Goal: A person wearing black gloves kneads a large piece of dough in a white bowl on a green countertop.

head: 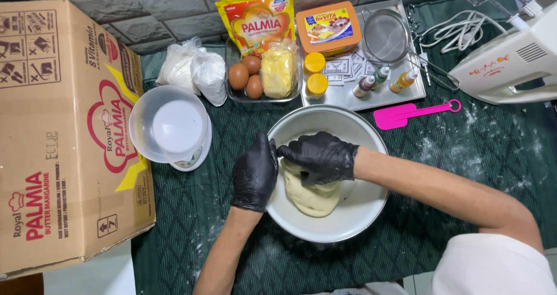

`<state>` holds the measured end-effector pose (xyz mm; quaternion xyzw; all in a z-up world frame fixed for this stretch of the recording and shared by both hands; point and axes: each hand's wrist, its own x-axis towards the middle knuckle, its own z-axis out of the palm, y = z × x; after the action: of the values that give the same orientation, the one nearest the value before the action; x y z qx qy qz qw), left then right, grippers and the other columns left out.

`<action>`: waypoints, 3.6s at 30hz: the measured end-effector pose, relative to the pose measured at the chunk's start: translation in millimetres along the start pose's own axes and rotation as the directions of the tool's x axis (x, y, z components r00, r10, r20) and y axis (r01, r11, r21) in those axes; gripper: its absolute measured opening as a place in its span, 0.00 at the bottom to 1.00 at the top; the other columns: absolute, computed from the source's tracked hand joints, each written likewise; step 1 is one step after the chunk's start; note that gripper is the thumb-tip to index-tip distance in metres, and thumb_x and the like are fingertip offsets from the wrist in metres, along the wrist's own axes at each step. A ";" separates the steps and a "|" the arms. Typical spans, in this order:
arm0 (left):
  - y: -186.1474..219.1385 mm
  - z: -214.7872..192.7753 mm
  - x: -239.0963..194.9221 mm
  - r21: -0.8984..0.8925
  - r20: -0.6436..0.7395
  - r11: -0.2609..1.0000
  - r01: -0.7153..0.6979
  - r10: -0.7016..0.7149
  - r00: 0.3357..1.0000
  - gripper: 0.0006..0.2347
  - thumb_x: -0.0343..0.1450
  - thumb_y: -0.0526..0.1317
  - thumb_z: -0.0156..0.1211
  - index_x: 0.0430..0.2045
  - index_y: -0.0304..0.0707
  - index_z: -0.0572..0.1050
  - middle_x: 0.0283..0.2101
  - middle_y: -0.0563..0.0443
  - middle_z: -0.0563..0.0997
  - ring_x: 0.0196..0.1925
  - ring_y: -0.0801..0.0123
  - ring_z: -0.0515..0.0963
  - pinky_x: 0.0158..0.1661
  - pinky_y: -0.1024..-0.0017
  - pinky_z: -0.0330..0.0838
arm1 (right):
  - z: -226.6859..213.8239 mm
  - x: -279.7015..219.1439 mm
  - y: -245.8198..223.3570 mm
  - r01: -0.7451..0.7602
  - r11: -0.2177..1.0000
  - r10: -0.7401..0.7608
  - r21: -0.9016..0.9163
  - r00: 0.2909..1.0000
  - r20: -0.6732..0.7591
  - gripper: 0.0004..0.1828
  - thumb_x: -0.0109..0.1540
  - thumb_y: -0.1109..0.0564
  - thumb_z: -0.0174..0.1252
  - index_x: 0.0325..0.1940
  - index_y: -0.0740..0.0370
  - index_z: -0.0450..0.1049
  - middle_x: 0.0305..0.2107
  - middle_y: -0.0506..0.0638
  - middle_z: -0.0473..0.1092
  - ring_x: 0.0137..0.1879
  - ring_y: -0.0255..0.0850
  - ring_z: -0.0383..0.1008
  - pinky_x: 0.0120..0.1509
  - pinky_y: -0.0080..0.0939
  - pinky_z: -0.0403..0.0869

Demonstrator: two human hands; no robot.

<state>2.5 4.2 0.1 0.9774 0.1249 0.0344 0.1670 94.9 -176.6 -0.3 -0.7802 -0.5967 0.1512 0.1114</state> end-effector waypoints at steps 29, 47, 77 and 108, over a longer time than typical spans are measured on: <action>-3.3 3.2 -5.3 0.046 -0.032 0.997 -0.066 0.067 0.997 0.12 0.77 0.43 0.48 0.46 0.36 0.74 0.21 0.48 0.81 0.24 0.57 0.85 0.23 0.61 0.79 | 3.5 38.2 -15.6 -0.197 0.979 0.194 0.046 0.979 0.061 0.30 0.57 0.27 0.58 0.43 0.53 0.72 0.29 0.57 0.69 0.33 0.59 0.76 0.37 0.58 0.77; -8.7 19.6 -8.4 0.066 -0.064 0.995 -0.070 0.075 0.995 0.13 0.77 0.44 0.48 0.48 0.36 0.73 0.22 0.48 0.80 0.23 0.53 0.84 0.21 0.58 0.78 | 52.1 32.2 21.2 0.016 0.995 -0.042 -0.103 0.966 -0.254 0.30 0.56 0.18 0.53 0.36 0.42 0.70 0.28 0.43 0.68 0.37 0.48 0.75 0.40 0.53 0.76; 0.8 5.8 -7.3 0.093 -0.077 0.993 -0.076 0.084 0.994 0.10 0.77 0.45 0.50 0.44 0.41 0.74 0.19 0.52 0.81 0.21 0.62 0.84 0.21 0.65 0.78 | -39.7 -22.8 -53.6 -0.326 0.945 0.321 0.021 0.917 -0.236 0.23 0.57 0.28 0.59 0.39 0.46 0.72 0.23 0.46 0.71 0.32 0.52 0.78 0.36 0.55 0.77; -1.1 8.7 -7.0 0.011 -0.062 0.996 -0.093 0.094 0.994 0.12 0.77 0.46 0.48 0.44 0.38 0.74 0.22 0.48 0.80 0.25 0.54 0.85 0.24 0.59 0.79 | 19.4 3.0 -24.3 -0.176 0.961 0.178 -0.215 0.984 -0.012 0.40 0.57 0.19 0.49 0.56 0.51 0.72 0.53 0.58 0.69 0.65 0.55 0.65 0.71 0.69 0.59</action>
<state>-3.6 0.7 -8.6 0.9813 0.0842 0.0723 0.1575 66.6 -167.5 -10.1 -0.8373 -0.5378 0.0980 0.0102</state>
